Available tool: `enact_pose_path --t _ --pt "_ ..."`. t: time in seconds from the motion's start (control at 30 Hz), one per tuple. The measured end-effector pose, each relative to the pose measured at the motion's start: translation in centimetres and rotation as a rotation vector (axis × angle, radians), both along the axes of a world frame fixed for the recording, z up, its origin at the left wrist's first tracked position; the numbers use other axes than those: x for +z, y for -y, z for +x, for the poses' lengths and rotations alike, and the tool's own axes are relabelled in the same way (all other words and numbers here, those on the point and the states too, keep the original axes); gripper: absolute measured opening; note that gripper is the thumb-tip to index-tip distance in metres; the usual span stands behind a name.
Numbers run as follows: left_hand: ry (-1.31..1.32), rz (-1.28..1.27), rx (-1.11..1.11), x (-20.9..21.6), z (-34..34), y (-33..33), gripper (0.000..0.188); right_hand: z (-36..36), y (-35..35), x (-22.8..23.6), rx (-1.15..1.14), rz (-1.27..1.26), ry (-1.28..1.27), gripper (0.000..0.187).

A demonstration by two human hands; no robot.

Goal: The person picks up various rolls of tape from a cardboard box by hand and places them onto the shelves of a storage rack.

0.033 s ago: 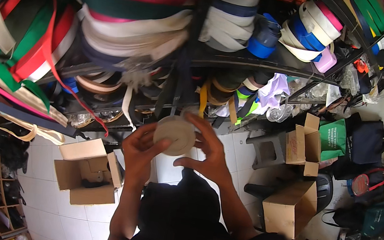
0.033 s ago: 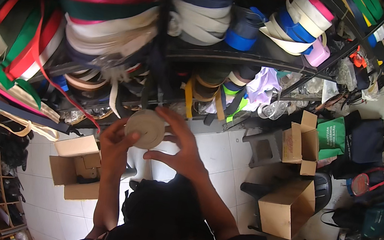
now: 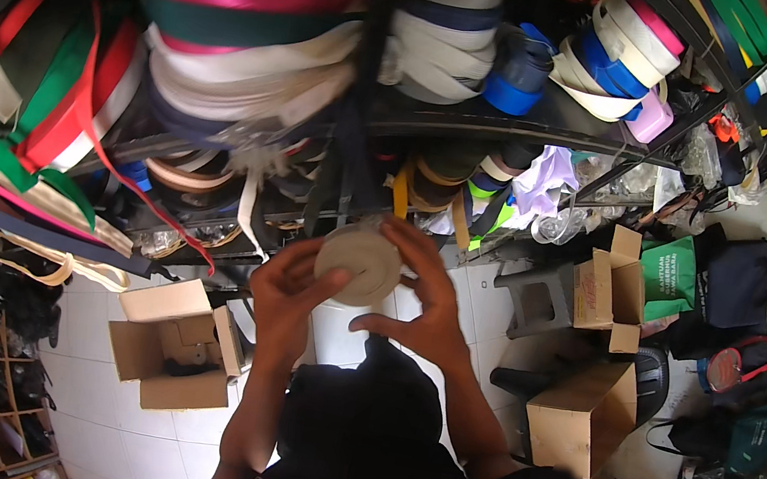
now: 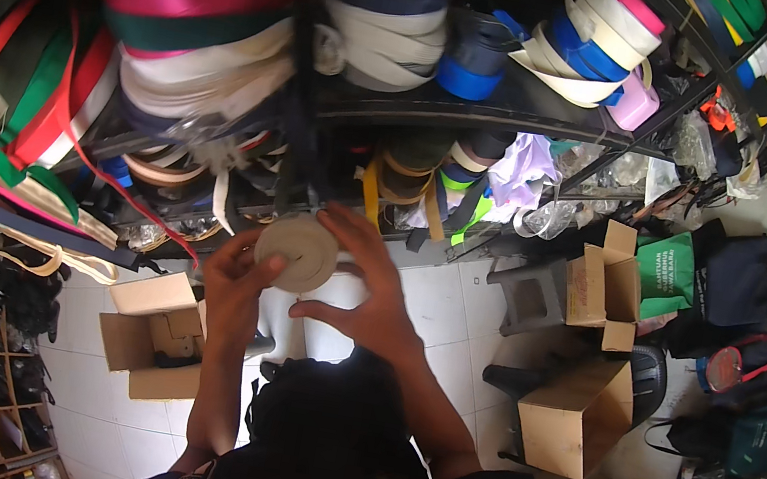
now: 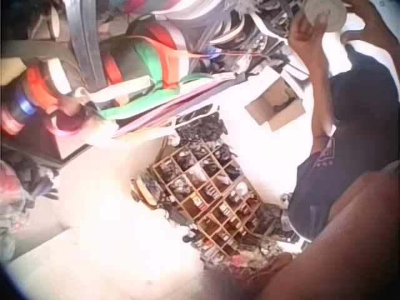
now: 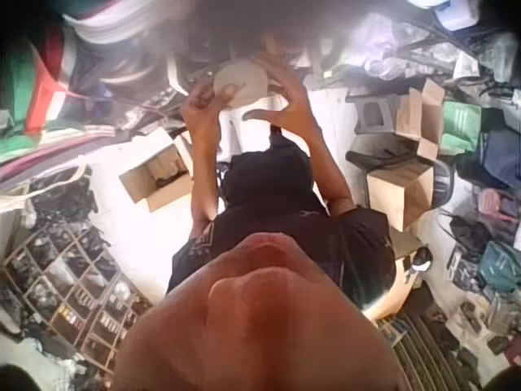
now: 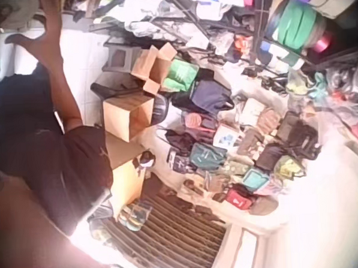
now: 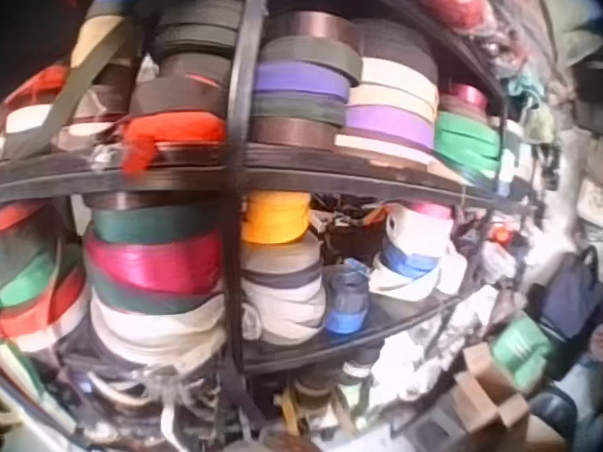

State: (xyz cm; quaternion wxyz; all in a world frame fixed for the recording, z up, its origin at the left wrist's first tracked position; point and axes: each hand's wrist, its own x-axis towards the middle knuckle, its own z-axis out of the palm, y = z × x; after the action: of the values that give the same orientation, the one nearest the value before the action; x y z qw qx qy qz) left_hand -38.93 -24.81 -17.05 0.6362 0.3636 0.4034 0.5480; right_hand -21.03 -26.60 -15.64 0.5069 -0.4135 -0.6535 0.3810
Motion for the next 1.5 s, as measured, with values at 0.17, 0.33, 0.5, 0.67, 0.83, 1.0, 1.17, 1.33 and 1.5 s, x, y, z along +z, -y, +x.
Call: enact_pose_path --t 0.17,0.33,0.5,0.67,0.83,1.0,1.17,1.33,1.5 --pt "-0.023 0.178 -0.101 7.3 10.7 -4.7 0.046 9.2 -4.4 3.9 -0.268 0.404 0.123 0.090" --pt "-0.080 0.460 -0.125 9.9 17.0 -8.0 0.046 15.1 -9.3 8.1 -0.252 0.479 -0.112 0.075" --pt "-0.292 0.567 0.146 9.4 19.4 -10.5 0.045 17.6 -16.2 11.2 -0.292 0.544 -0.095 0.067" --pt "-0.598 0.615 0.284 8.8 21.1 -11.6 0.044 18.4 -21.3 9.5 -0.067 0.377 -0.129 0.067" --pt "-0.636 0.717 0.335 8.2 22.3 -12.3 0.047 18.7 -22.2 8.7 0.010 0.397 -0.187 0.070" --pt "-0.716 0.768 0.369 8.2 22.9 -12.5 0.046 18.1 -22.4 8.0 0.031 0.399 -0.312 0.069" --pt "-0.723 0.768 0.395 7.6 22.9 -12.4 0.046 17.3 -21.7 8.3 -0.023 0.364 -0.342 0.072" --pt "-0.665 0.783 0.381 7.8 22.7 -12.1 0.043 17.7 -22.2 7.9 0.009 0.379 -0.341 0.076" --pt "-0.558 0.634 0.335 5.8 19.9 -9.2 0.029 18.3 -21.6 7.5 0.018 0.376 -0.418 0.071"
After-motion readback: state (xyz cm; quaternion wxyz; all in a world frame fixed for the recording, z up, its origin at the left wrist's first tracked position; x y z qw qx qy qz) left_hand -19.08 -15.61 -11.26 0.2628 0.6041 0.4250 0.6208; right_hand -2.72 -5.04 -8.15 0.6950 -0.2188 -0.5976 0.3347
